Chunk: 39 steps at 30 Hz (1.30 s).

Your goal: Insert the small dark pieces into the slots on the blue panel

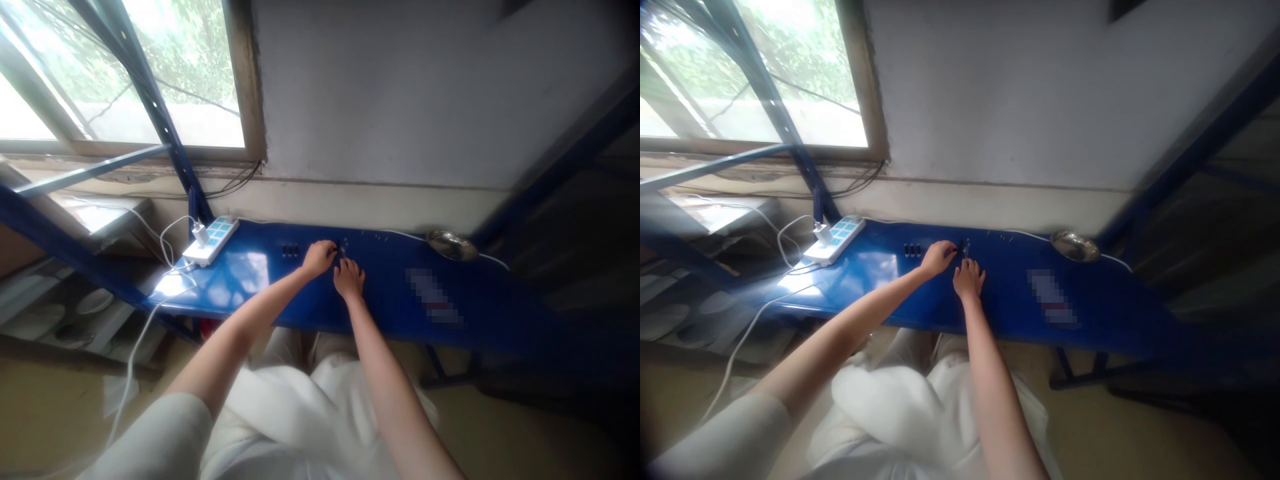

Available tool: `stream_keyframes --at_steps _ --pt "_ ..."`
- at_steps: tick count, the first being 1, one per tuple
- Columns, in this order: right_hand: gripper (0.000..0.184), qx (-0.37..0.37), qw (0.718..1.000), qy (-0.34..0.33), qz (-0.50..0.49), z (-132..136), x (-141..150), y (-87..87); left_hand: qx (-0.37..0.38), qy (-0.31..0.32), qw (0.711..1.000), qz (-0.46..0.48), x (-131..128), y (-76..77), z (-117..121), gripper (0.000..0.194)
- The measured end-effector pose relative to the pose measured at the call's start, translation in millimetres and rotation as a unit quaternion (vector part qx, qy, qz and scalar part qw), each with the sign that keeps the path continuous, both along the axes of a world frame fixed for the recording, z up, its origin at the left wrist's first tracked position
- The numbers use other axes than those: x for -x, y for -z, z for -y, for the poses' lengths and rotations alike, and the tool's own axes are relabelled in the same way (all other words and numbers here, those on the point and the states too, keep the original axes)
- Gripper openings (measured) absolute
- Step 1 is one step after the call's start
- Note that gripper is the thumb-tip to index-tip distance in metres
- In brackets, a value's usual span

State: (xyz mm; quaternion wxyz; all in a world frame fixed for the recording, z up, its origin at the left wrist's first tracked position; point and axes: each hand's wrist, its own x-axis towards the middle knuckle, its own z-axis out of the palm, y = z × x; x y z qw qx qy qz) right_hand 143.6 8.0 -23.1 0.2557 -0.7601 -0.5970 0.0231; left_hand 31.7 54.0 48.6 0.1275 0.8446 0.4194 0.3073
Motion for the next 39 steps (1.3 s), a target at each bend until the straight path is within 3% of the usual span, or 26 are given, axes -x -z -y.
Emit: stream_keyframes --at_steps 8,15,39 --pt "0.040 -0.060 0.995 -0.064 0.036 3.9 1.4 -1.1 0.043 -0.024 0.992 0.116 7.4 -12.5 1.4 0.015" --pt "0.039 -0.088 0.991 -0.091 0.049 5.7 -0.2 -4.6 0.054 -0.037 0.993 0.099 18.1 -18.6 7.7 0.016" --pt "0.036 -0.125 0.980 -0.148 0.036 9.4 1.1 -6.0 0.087 -0.093 0.979 0.161 19.8 -11.3 8.3 0.014"
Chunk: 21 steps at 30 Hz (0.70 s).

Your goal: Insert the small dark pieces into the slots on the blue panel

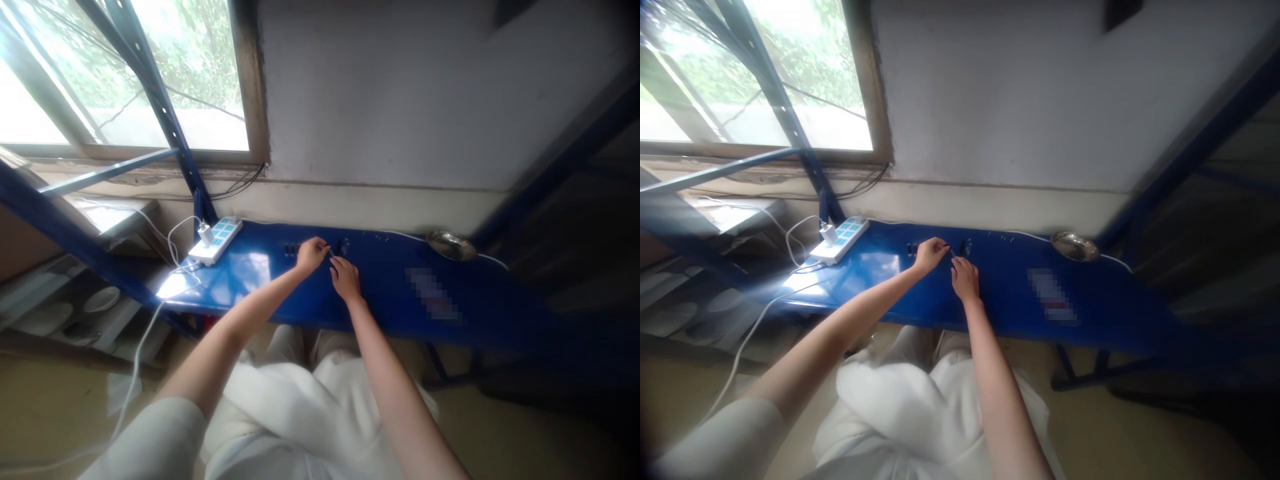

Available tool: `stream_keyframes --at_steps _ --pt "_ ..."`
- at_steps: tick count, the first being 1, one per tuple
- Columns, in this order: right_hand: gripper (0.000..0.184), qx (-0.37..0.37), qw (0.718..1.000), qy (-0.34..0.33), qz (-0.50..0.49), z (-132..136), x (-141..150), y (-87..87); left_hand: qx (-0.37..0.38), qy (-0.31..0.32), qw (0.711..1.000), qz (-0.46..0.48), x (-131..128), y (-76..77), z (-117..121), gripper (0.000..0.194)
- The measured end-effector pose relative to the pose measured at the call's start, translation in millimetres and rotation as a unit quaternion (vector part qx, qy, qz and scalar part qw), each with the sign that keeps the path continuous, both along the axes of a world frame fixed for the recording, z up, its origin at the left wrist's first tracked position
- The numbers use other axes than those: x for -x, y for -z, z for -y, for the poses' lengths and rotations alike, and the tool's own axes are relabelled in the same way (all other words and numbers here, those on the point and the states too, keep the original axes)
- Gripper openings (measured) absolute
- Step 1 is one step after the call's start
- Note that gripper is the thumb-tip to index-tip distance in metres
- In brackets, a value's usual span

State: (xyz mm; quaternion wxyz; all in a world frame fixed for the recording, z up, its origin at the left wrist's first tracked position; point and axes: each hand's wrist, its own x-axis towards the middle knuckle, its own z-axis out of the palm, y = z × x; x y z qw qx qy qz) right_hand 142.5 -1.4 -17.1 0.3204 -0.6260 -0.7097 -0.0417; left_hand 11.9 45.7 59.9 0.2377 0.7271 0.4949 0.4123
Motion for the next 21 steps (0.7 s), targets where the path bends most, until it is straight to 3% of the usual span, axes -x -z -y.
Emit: stream_keyframes --at_steps 12,17,21 --pt "0.036 -0.070 0.996 -0.045 -0.044 -3.5 -3.5 3.2 0.048 -0.028 0.997 0.050 4.1 -7.8 -11.5 0.015" --pt "0.035 -0.090 0.993 -0.047 -0.060 -1.4 -2.9 0.2 0.087 0.007 0.995 0.039 7.6 -12.1 -17.3 0.018" --pt "0.036 -0.100 0.990 -0.059 -0.080 -1.8 -2.5 -0.5 0.106 0.062 0.991 -0.053 8.3 -15.6 -17.3 0.017"
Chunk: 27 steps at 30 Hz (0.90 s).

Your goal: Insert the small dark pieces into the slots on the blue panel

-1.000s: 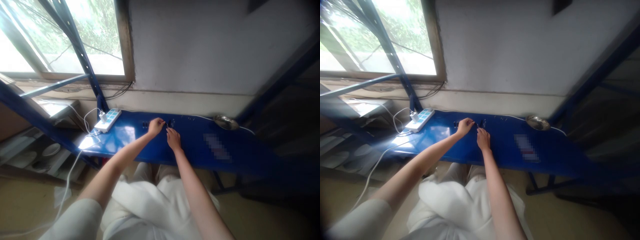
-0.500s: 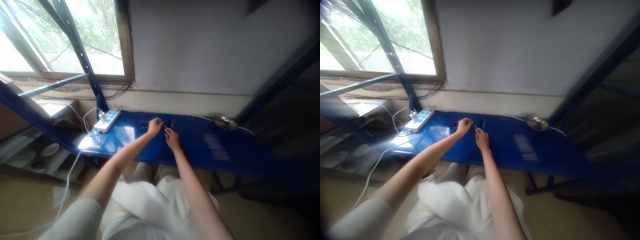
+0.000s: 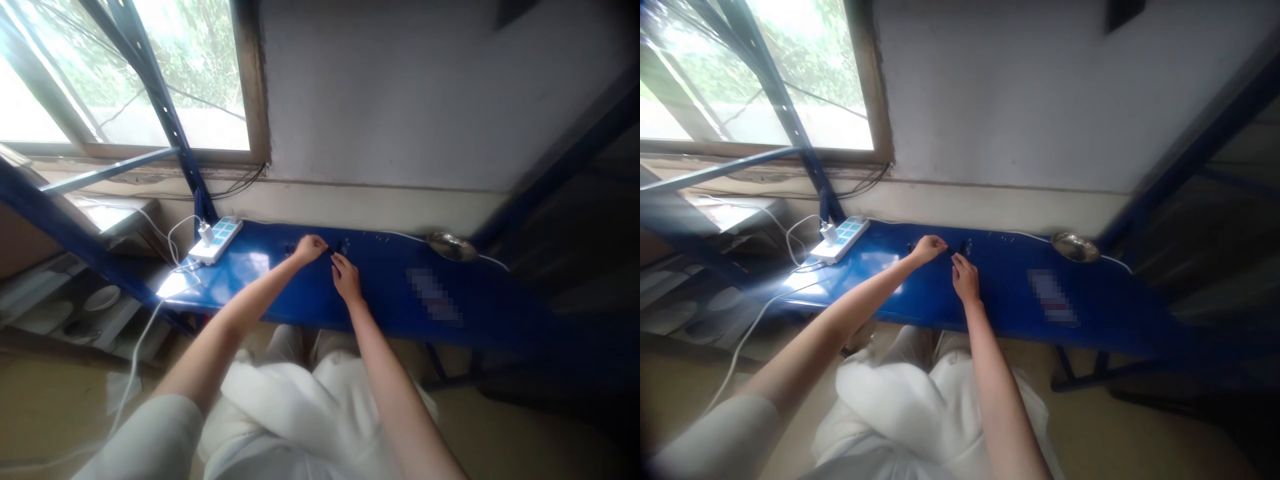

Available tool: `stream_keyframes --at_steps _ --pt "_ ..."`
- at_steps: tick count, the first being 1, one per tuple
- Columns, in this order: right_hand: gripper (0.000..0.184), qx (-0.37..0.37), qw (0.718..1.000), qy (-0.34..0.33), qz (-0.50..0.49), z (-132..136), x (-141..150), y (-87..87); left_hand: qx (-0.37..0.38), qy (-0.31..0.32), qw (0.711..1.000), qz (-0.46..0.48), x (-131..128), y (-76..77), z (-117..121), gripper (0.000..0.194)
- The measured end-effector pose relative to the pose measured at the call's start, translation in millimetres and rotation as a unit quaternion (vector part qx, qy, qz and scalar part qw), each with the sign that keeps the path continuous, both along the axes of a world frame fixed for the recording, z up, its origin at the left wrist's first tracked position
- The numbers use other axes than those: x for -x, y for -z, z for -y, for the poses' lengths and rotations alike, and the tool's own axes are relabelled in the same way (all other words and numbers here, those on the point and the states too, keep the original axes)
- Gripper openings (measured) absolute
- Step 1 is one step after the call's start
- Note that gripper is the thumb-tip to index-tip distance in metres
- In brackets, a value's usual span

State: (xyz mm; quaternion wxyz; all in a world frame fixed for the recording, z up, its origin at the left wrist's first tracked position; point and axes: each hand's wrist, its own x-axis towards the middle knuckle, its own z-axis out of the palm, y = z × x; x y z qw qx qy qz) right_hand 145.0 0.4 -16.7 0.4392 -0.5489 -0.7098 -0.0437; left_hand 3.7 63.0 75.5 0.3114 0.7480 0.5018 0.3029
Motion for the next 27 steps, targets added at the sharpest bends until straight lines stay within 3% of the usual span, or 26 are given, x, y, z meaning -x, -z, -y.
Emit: stream_keyframes --at_steps 4,10,15,20,27 --pt "0.035 -0.009 0.999 -0.013 -0.036 -1.0 -0.3 2.3 -0.056 0.071 0.991 -0.099 -2.4 -1.6 4.5 0.018" --pt "0.033 -0.009 0.998 -0.033 -0.059 -1.0 0.7 6.9 -0.141 0.091 0.961 -0.218 -3.9 -6.9 5.7 0.021" --pt "0.030 -0.014 0.999 -0.005 -0.051 -0.7 2.1 6.6 -0.215 0.095 0.922 -0.307 0.0 -26.0 -6.0 0.021" --pt "0.030 -0.011 0.999 0.026 -0.037 -0.3 0.9 5.1 -0.209 0.091 0.888 -0.399 5.4 -37.2 -18.2 0.023" --pt "0.030 -0.007 0.998 0.037 -0.040 -1.1 -0.9 6.5 -0.195 0.084 0.862 -0.461 15.7 -23.5 -29.8 0.017"
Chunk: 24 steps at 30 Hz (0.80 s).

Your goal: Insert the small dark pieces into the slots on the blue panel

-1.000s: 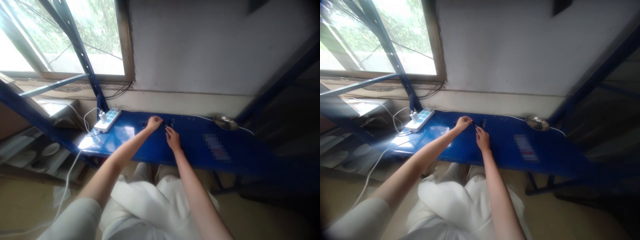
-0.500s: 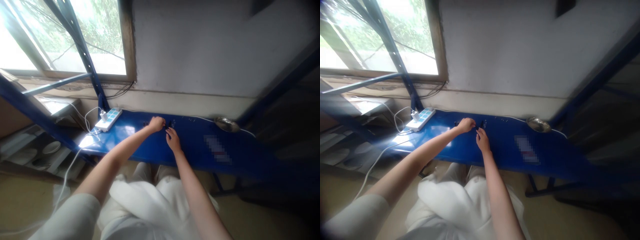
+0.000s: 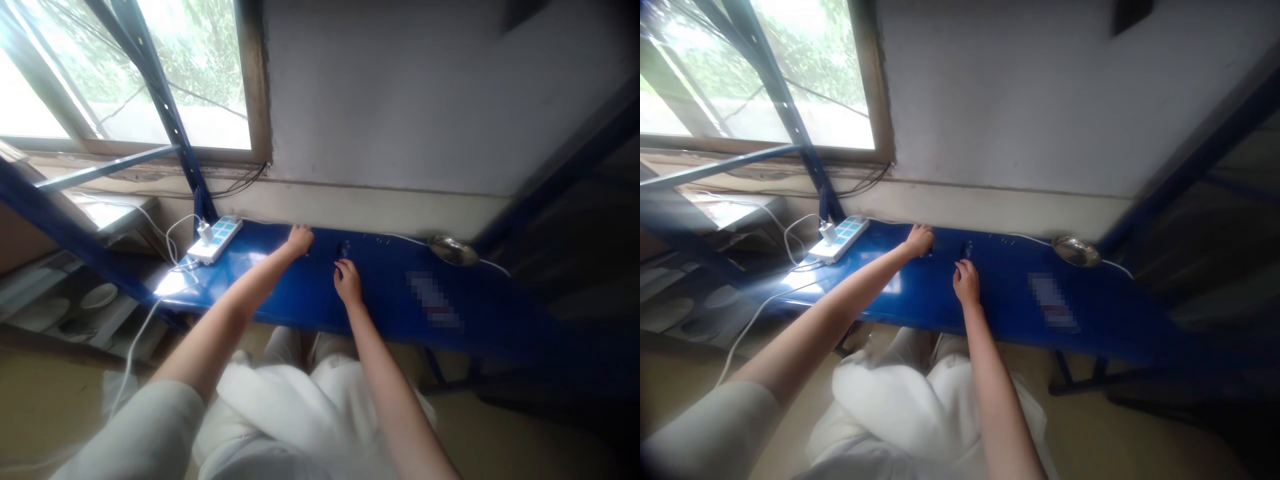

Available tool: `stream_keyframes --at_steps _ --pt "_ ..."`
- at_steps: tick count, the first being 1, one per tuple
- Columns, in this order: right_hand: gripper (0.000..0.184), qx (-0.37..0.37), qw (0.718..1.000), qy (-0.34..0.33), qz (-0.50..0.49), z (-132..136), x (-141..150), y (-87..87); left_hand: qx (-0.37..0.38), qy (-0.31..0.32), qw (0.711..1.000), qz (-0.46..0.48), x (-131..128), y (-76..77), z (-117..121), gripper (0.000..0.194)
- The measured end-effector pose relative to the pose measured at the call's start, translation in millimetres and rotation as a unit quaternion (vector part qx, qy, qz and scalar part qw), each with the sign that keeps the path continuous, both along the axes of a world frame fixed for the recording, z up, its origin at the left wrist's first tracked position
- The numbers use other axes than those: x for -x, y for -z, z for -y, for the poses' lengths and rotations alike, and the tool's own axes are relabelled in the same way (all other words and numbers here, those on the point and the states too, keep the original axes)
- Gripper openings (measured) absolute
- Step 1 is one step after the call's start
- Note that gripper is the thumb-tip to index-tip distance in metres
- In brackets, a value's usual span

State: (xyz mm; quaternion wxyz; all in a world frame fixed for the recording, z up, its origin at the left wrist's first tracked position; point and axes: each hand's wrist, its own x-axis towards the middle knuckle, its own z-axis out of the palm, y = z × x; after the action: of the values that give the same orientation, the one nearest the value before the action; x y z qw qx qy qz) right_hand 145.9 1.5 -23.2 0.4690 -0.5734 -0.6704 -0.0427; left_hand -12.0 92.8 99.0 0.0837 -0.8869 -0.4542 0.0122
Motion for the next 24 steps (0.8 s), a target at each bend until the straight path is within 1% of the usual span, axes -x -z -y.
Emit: stream_keyframes --at_steps 5,11,20,24 --pt "0.030 0.001 1.000 0.007 -0.006 0.7 0.5 0.1 -0.001 -0.016 1.000 0.005 5.4 8.2 -7.3 0.019" --pt "0.030 0.000 1.000 0.010 -0.002 0.3 -0.1 0.6 0.000 -0.011 1.000 0.025 5.7 12.8 -12.0 0.020" --pt "0.029 -0.005 1.000 0.014 -0.002 1.1 0.3 -0.3 0.008 -0.023 1.000 0.007 4.3 6.4 -6.7 0.022" --pt "0.029 -0.006 1.000 0.015 -0.007 1.2 0.2 0.0 0.014 -0.031 0.999 0.004 3.8 5.8 -6.1 0.024"
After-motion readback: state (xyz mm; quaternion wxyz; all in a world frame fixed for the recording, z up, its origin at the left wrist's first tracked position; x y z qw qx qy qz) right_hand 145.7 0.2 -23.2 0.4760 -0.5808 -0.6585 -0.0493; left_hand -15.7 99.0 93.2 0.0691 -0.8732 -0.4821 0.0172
